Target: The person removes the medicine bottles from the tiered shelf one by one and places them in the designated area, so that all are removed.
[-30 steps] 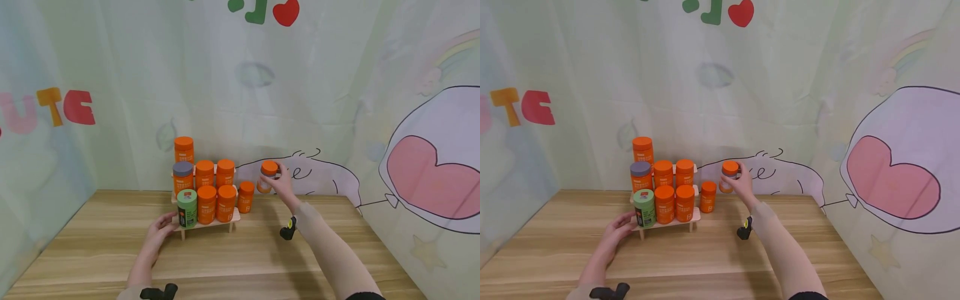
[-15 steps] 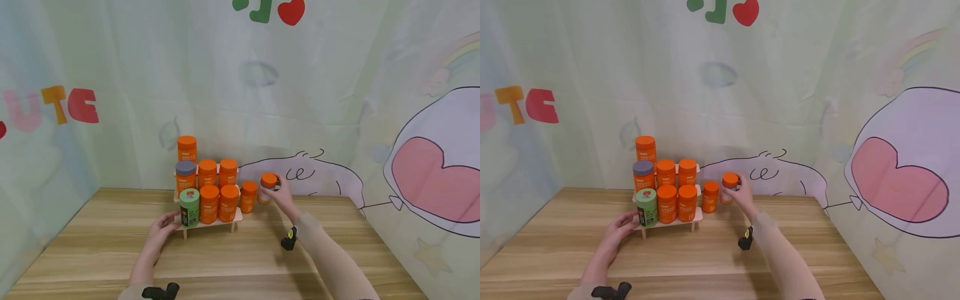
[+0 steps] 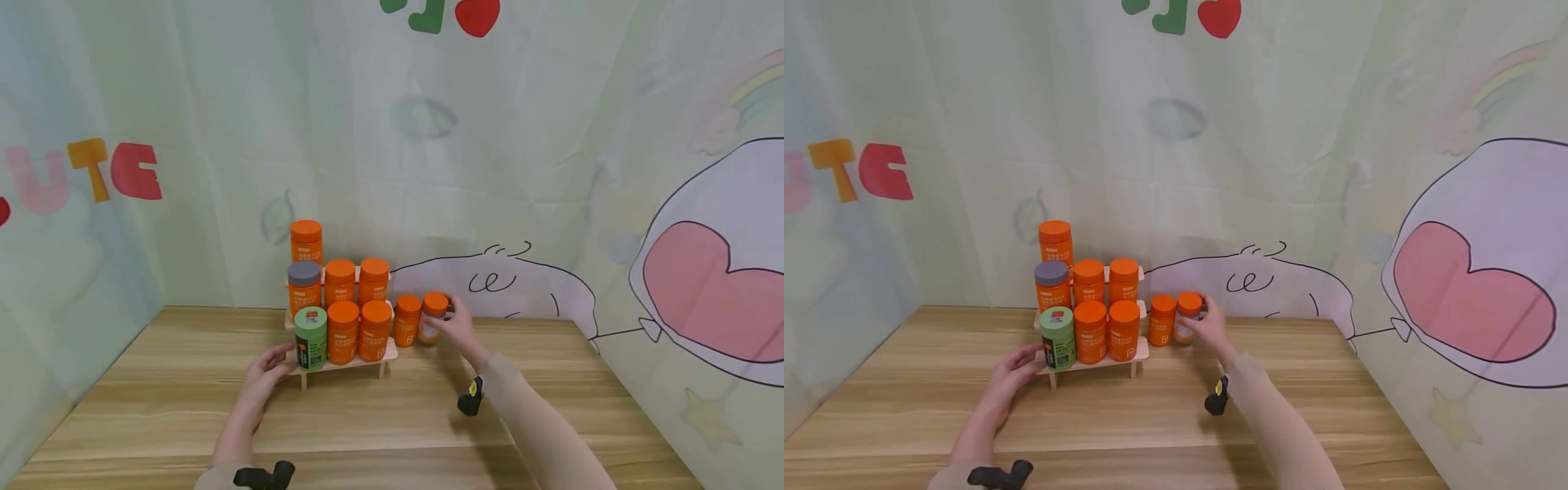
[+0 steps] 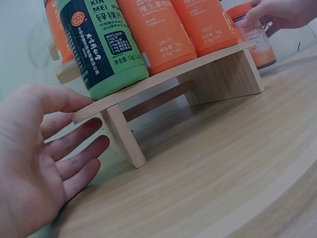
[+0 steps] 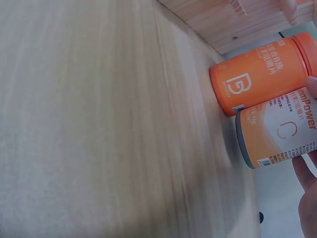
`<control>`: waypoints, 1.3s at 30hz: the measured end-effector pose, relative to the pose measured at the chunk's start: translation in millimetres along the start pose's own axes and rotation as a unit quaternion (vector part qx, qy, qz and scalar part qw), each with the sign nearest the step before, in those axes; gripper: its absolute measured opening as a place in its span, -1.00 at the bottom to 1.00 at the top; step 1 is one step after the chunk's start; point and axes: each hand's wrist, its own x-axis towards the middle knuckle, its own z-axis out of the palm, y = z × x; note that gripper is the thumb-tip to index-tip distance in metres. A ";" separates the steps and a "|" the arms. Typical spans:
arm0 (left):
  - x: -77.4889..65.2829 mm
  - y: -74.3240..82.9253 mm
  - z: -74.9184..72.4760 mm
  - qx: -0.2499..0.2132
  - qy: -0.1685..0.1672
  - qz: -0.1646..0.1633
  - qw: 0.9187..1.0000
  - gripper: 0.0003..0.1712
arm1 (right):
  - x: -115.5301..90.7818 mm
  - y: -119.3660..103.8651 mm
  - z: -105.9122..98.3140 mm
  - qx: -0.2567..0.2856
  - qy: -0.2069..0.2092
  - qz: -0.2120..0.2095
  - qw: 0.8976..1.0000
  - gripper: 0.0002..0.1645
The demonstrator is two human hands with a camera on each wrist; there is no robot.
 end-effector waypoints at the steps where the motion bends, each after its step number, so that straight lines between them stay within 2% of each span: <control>1: 0.0 0.0 0.1 -0.003 -0.001 0.002 1.000 -0.36 | -0.3 0.6 0.5 -0.001 0.000 0.001 1.000 -0.18; 22: 0.1 -0.7 0.7 -0.008 -0.005 0.009 1.000 -0.35 | -7.2 5.2 2.9 -0.004 -0.009 0.003 1.000 -0.18; 29: -1.4 1.0 -1.7 -0.002 -0.005 0.011 1.000 -0.36 | -6.5 5.3 4.3 0.001 -0.021 0.017 1.000 -0.11; 34: -1.7 0.4 -2.0 0.004 -0.002 0.012 1.000 -0.36 | -6.8 4.0 3.5 0.018 -0.021 0.017 0.999 -0.14; 39: -2.7 0.3 -0.1 0.004 -0.002 0.013 1.000 -0.37 | -5.9 -1.6 0.6 0.044 -0.001 0.009 0.999 -0.21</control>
